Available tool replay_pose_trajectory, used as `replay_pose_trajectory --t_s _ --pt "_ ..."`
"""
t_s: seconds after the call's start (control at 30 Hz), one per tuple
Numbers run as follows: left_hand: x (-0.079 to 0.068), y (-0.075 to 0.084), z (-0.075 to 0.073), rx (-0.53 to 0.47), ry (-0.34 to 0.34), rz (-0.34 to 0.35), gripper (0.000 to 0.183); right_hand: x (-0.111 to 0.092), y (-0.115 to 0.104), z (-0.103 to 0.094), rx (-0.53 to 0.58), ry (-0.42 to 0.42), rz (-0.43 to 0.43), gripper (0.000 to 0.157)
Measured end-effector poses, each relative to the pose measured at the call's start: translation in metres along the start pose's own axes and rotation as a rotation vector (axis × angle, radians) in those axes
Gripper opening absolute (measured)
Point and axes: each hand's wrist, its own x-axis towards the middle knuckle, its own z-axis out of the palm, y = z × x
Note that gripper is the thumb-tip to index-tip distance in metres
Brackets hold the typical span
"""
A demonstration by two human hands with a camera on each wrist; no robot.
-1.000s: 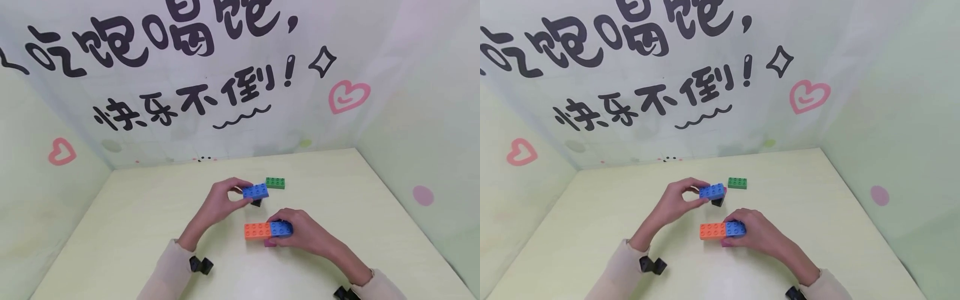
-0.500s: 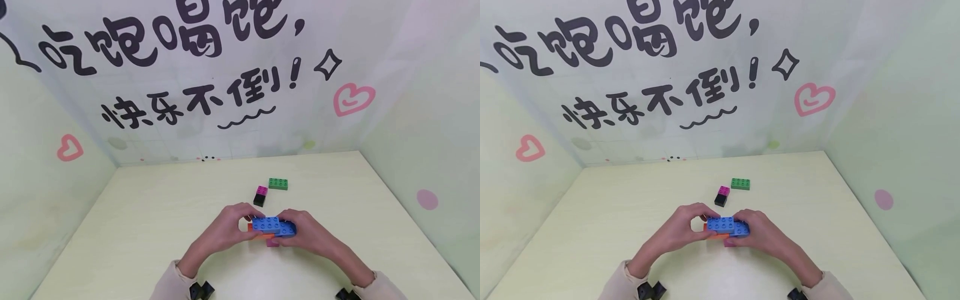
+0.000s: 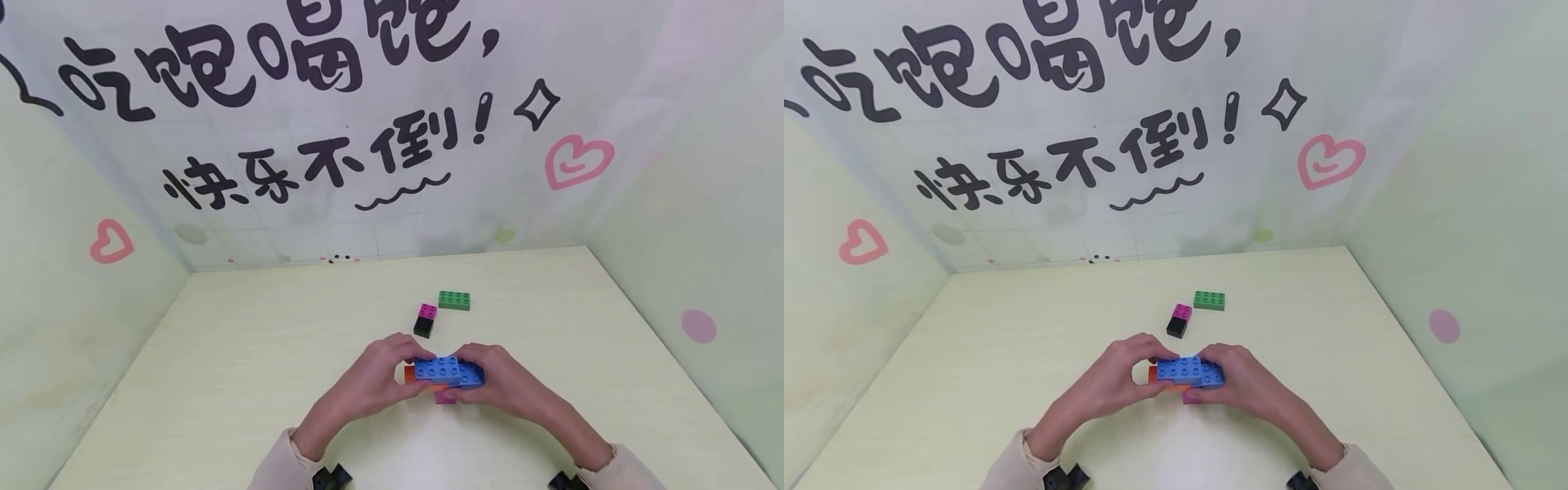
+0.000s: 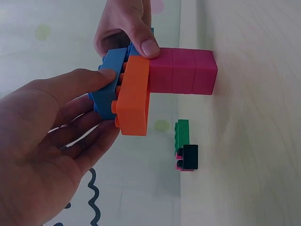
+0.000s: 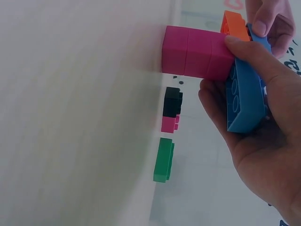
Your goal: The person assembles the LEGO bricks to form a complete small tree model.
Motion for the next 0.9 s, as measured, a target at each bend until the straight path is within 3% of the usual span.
replay_pose_trajectory --t_s 0.4,0.63,0.9 --pt "-0.0001 0.0022 -0.0011 0.089 0.005 0.038 0.037 0.0006 0.0008 -0.0012 0.027 -0.007 -0.017 0.030" --pt "-0.0002 0.0014 -0.0015 0.060 -0.002 0.017 0.036 0.0005 0.0014 0.0001 0.036 -0.012 -0.011 0.030" --pt "-0.0002 0.0019 -0.0014 0.067 0.021 0.043 0.037 0.0021 0.0002 -0.0001 0.018 -0.014 0.003 0.029"
